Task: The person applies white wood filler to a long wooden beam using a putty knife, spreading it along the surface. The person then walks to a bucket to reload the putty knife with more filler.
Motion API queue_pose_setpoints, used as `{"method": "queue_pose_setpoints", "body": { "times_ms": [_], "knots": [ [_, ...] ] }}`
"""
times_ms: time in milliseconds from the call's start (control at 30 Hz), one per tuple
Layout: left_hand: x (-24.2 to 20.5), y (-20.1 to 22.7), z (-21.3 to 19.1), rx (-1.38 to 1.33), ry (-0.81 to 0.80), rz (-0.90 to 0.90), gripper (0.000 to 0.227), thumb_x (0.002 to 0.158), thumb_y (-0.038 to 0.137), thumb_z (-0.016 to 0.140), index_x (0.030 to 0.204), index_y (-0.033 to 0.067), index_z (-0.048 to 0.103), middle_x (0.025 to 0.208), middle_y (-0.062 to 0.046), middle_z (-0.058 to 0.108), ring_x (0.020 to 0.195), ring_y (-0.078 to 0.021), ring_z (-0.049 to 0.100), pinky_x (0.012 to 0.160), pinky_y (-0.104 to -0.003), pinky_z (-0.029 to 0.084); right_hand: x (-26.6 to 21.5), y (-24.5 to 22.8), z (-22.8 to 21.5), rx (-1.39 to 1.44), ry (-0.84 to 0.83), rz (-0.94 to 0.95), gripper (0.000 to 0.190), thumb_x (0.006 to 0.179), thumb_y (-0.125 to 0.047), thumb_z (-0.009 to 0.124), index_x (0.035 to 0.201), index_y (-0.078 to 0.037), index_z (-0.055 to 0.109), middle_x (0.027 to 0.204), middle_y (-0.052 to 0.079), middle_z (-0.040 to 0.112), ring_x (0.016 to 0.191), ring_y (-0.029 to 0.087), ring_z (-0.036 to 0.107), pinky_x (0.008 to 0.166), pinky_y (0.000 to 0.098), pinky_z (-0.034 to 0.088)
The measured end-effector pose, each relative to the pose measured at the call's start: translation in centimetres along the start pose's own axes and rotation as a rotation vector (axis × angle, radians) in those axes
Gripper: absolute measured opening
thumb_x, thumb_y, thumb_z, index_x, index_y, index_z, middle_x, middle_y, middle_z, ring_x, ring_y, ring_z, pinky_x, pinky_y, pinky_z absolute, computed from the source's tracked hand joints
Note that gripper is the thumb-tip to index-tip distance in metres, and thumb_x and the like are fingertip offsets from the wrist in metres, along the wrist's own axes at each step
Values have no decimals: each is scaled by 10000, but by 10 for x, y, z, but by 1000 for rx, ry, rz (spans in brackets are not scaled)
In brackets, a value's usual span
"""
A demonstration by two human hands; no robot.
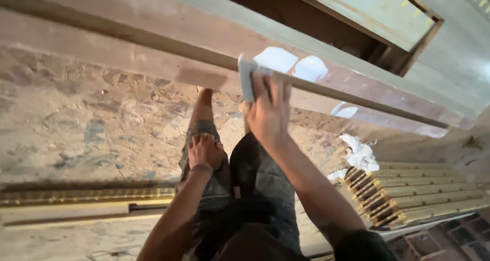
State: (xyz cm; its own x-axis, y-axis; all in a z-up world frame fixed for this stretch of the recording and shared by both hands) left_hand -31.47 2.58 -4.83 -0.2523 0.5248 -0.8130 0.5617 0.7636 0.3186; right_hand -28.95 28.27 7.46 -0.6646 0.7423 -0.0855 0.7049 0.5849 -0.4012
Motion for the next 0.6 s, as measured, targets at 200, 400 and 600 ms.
{"method": "queue_pose_setpoints", "body": {
  "times_ms": [200, 400, 600],
  "knots": [
    [-4, -3, -1, -3, 41, 13, 307, 834, 306, 614, 1005, 61, 683, 1171, -145, 651, 1202, -370, 542, 981, -549, 462, 59, -43, 79, -168, -32, -62, 735, 757, -65, 746, 1444, 44, 507, 1325, 249, 517, 1193, 427, 533, 1004, 619, 455],
    [-3, 3, -6, 17, 37, 36, 306, 858, 312, 606, 1017, 61, 679, 1188, -145, 645, 1214, -380, 528, 999, -557, 450, 21, -44, 26, 348, -180, -55, 462, 978, 14, 693, 1388, -184, 615, 1331, 45, 603, 1179, 259, 626, 1006, 413, 538],
    [0, 3, 3, 124, -48, 17, 345, 875, 338, 572, 1047, 62, 688, 1237, -136, 639, 1248, -377, 506, 1035, -559, 424, 39, 235, -113, -28, -549, 525, 525, 1103, -460, 569, 889, 7, 675, 705, 190, 613, 637, 282, 579, 649, 465, 475]
  ]
}}
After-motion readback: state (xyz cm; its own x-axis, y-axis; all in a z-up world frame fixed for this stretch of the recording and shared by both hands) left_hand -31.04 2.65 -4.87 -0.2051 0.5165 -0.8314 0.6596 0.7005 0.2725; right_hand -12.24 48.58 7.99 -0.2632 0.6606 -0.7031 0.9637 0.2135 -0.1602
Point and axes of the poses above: each hand's wrist, its own x-axis towards the middle knuckle, its own z-axis out of the palm, y = z × x, the point moved 6 cm from there along x, towards the middle knuckle
